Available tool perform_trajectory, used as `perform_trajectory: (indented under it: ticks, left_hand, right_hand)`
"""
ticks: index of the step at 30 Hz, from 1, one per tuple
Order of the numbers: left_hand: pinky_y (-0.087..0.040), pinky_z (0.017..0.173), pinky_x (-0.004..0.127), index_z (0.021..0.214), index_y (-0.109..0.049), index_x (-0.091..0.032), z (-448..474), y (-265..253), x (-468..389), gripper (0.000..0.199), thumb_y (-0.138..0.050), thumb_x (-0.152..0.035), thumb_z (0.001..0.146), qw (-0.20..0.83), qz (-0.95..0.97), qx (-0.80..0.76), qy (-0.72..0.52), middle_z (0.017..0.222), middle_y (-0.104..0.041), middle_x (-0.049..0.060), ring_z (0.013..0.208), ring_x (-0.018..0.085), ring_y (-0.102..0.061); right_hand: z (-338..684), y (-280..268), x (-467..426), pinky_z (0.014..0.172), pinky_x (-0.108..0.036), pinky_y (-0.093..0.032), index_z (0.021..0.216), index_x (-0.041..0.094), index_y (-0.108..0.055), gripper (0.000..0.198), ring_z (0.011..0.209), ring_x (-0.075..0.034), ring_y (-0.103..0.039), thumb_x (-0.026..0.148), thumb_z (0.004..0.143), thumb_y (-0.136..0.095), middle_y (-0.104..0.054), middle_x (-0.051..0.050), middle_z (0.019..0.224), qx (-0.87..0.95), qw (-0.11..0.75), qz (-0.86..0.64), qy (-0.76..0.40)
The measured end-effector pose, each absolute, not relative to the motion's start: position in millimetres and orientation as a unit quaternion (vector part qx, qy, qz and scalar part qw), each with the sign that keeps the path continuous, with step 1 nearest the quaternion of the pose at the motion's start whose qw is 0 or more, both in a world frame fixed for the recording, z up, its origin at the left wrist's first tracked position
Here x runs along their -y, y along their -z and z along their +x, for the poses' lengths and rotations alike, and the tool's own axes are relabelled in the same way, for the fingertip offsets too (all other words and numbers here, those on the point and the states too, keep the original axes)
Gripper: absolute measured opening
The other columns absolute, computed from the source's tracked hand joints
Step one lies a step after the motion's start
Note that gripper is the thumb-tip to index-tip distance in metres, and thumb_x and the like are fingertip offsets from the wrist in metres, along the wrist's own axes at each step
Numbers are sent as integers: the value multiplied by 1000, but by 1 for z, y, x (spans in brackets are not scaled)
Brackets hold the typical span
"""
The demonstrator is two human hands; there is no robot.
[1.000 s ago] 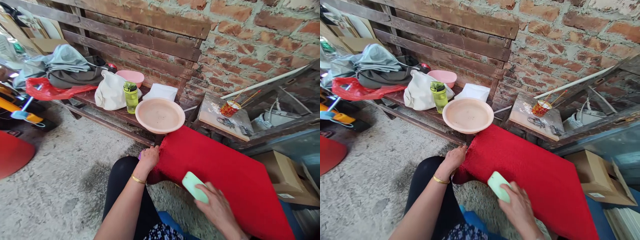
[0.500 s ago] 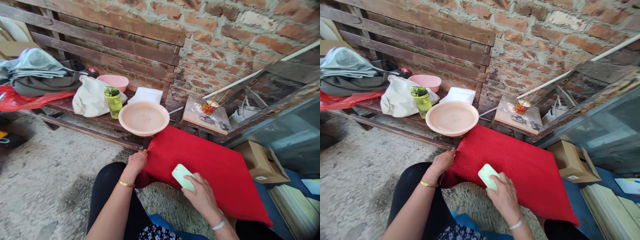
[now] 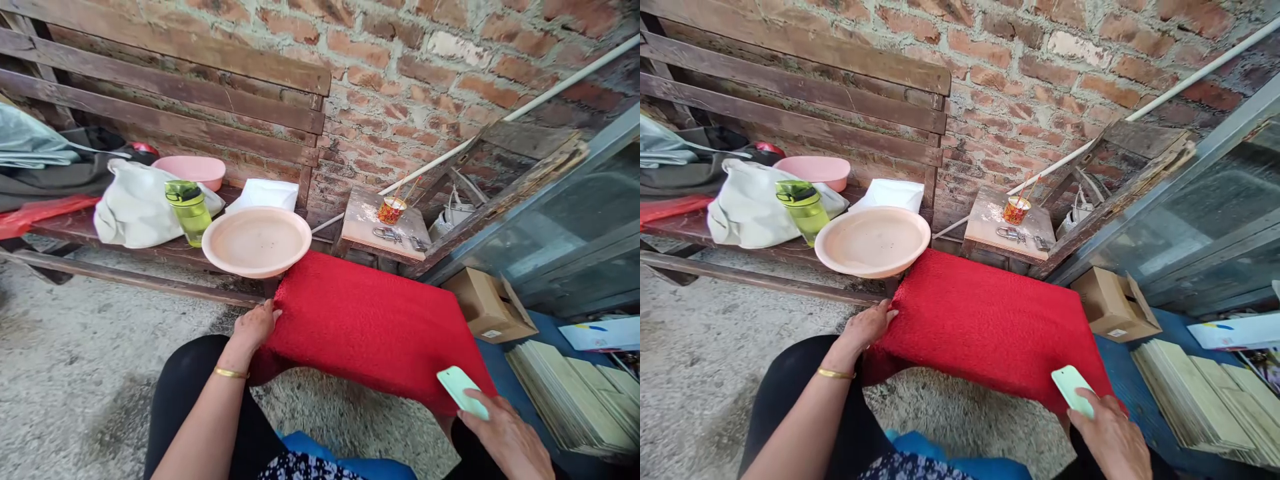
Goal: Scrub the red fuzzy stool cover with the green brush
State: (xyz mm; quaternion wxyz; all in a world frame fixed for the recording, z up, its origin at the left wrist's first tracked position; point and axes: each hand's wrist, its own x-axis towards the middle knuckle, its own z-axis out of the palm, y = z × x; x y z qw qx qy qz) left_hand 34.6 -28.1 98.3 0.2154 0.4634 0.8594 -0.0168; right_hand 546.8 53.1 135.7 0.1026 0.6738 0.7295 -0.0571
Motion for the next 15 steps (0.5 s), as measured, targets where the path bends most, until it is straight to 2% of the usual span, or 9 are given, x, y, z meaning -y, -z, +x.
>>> perform_trajectory:
  ticks: [4, 8, 11, 15]
  left_hand:
    - [-48, 93, 42, 129, -49, -12, 35, -88, 24, 54, -30, -53, 100, 202, 460, -865, 22, 119, -67, 22, 112, 31, -66]
    - [-46, 94, 44, 127, -49, -10, 37, -85, 17, 56, -27, -52, 100, 212, 470, -856, 39, 119, -67, 24, 115, 33, -64]
    - [-45, 95, 45, 125, -51, -9, 39, -88, 15, 54, -26, -49, 99, 214, 473, -853, 51, 119, -67, 26, 116, 33, -64]
    - [-45, 95, 45, 122, -53, -8, 40, -92, 14, 54, -26, -49, 98, 225, 472, -851, 42, 119, -67, 27, 116, 34, -64]
  right_hand:
    - [482, -131, -32, 89, -40, -49, 121, 26, -68, 51, 97, -29, -66, 49, 80, -48, -66, -9, 111, -780, 19, 616, 110]
    - [434, -122, -21, 91, -31, -45, 117, 35, -68, 41, 100, -20, -63, 37, 78, -56, -66, -1, 107, -809, -4, 561, 176]
    - [470, -118, -28, 89, -33, -46, 118, 33, -68, 42, 98, -22, -64, 35, 77, -56, -65, -2, 110, -777, 12, 600, 191]
    - [573, -123, -42, 85, -35, -48, 121, 34, -66, 42, 94, -24, -67, 40, 81, -54, -65, -5, 115, -698, 46, 697, 155]
